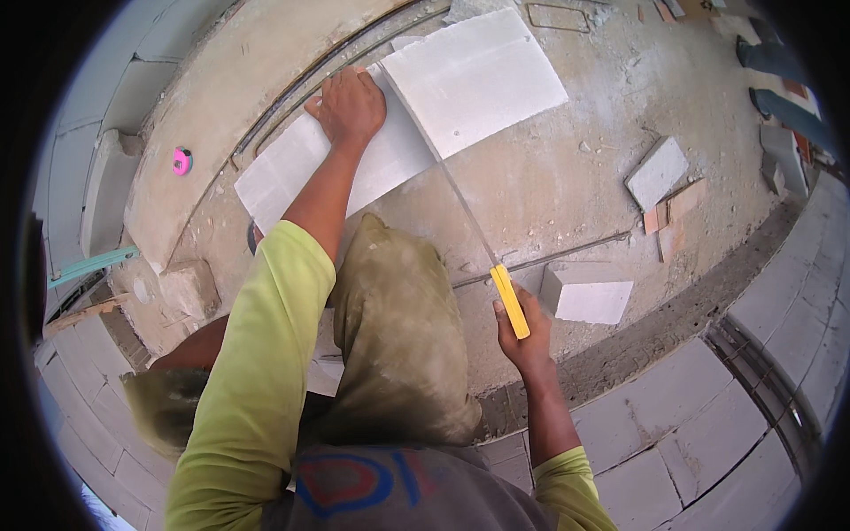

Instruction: The person scoops mortar from a bucket and applies it to a wall, places a white tile, and taps it with a hammer. They measure the wall and a tile, cut the tile with a hand saw, and continue applying mortar and setting tiles.

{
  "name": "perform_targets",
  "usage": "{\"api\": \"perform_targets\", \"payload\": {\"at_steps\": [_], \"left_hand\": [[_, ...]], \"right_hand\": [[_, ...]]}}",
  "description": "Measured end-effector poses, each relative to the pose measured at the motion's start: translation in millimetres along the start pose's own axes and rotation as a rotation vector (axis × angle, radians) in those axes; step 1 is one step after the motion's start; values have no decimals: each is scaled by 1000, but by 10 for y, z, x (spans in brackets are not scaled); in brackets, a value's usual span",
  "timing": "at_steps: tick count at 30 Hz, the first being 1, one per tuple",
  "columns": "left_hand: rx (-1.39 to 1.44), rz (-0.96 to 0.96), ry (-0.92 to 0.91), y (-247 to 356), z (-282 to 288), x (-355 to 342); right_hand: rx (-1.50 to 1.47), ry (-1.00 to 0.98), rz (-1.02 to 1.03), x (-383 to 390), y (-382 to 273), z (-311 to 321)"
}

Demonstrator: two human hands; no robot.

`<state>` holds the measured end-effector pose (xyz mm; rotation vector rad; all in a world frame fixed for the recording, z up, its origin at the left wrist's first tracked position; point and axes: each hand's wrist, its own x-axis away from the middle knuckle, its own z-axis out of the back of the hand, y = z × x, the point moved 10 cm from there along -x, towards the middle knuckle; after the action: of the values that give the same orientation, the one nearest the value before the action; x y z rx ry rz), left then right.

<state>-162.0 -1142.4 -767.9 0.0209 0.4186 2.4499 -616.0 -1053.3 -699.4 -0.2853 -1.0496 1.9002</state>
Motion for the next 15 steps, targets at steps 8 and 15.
{"api": "perform_targets", "payload": {"at_steps": [8,15], "left_hand": [[48,24,-39,-23,28,-9],[26,34,-14,-92,-47,-67]], "right_hand": [[-53,-64,34,278,274,-70],[-127,-101,-87,-977,-399,-154]]}}
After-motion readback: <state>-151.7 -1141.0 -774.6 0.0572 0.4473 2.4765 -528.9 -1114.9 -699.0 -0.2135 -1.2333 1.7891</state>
